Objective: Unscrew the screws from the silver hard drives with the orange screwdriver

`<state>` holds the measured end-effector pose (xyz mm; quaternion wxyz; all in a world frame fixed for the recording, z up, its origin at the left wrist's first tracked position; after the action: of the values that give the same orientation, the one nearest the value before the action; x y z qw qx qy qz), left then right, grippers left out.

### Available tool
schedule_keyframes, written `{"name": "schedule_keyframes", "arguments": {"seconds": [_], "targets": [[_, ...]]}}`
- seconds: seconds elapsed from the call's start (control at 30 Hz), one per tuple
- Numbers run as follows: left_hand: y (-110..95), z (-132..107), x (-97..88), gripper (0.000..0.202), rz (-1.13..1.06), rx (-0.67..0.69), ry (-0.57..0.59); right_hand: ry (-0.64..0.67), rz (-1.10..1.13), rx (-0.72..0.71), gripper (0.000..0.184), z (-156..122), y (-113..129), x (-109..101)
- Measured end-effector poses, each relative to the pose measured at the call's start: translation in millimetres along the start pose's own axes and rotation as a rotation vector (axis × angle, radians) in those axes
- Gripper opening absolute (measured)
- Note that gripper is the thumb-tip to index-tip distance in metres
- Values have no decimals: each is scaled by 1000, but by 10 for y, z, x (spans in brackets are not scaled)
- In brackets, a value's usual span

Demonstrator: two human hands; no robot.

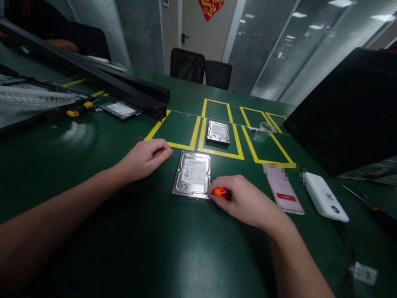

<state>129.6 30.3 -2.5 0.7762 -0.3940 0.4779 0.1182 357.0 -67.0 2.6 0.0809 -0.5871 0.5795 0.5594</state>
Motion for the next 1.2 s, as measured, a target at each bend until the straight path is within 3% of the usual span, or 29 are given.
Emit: {"name": "schedule_keyframes", "arguments": {"seconds": [0.8,0.9,1.0,1.07,1.13,1.2], "targets": [[1,6,21,27,13,-15,27,-42,-19,-10,12,-10,60,-43],[-3,7,21,28,1,-24,42,-183,3,-71,10,-118,93,-158],[3,0,51,25,-51,-30,123,-543,122,-178,12,-372,136,-370],[19,-17,110,20,-100,-37,240,-759,370,-342,26,-551,164,-462],[38,-50,173,41,-132,-47,363,-865,622,-509,35,-635,206,-488],[53,-88,218,62,-142,-57,454,-919,757,-554,36,-635,247,-480]]}}
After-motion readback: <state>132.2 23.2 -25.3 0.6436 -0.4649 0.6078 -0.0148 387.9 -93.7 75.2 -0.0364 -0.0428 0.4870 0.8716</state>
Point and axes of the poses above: each hand's wrist, its own z-axis towards the middle knuckle, its own x-axis out of the palm, y = z × x, the point moved 7 cm from there along z, towards the middle knuckle, and after that the axes turned 14 degrees about y, right-handed, at the moved point
